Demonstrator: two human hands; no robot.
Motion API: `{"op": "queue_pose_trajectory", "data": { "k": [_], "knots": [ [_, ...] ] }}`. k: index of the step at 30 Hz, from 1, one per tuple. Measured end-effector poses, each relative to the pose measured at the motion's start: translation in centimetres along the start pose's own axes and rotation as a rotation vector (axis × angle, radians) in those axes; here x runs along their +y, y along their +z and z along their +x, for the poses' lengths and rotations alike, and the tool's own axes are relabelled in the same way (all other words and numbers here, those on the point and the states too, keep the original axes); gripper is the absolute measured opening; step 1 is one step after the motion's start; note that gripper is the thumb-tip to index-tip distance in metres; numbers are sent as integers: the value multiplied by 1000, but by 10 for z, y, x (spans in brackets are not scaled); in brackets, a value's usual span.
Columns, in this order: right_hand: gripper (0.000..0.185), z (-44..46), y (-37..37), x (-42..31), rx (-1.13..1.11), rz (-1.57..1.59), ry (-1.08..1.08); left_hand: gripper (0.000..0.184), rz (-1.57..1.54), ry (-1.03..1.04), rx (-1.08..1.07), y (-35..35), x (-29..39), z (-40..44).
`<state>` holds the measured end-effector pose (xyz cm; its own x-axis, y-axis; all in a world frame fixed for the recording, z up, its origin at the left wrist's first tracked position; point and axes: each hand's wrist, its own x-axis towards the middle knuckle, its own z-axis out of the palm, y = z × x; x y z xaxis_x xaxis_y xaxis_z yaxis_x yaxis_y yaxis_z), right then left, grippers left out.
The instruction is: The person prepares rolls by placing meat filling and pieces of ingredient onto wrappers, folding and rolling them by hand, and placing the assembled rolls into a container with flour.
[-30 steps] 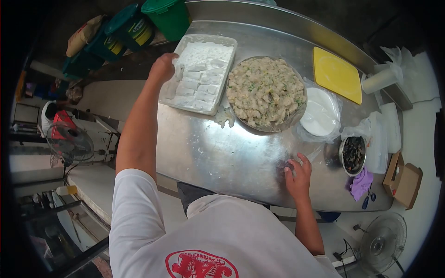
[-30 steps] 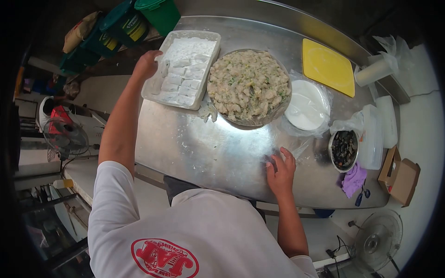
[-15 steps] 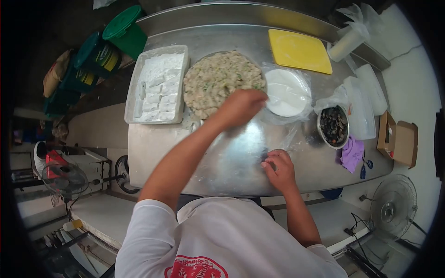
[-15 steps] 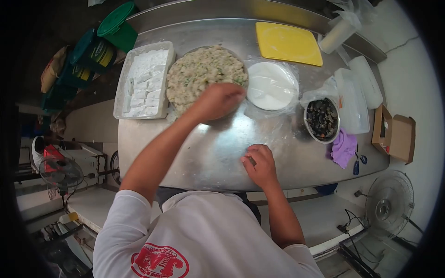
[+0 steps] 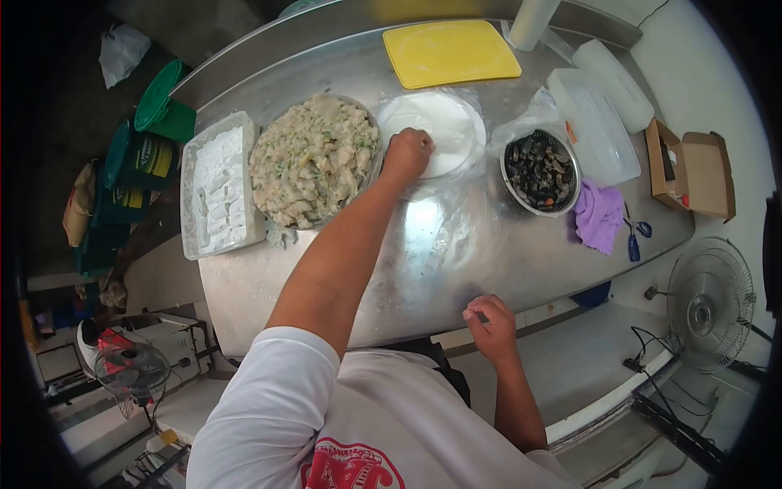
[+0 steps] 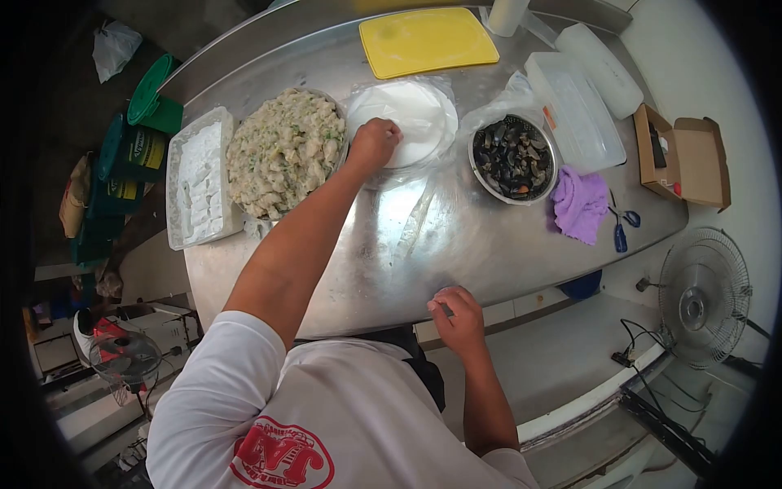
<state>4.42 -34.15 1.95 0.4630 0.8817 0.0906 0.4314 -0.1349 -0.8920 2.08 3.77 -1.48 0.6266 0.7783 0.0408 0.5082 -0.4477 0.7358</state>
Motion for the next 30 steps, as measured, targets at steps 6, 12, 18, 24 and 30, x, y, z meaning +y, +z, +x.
{"op": "queue_pose_trajectory", "data": {
  "k": [6,12,18,24,30],
  "knots": [
    [17,19,23,10,96,440,232,12,14,232,-178,-57,51,-67],
    [46,56,92,-8,-23,1016,615,18,141,413,-171,-72,1,-230],
    [53,49,139,-28,-217,885,783,30,253,239,-25,-71,-39,-331],
    [63,55,109,-28,-141,-231,-345,28,299,254,-45,-66,-69,-346],
    [55,73,134,-10,-532,-309,-413,29,63,-19,36,-81,-60,-327]
  ]
}}
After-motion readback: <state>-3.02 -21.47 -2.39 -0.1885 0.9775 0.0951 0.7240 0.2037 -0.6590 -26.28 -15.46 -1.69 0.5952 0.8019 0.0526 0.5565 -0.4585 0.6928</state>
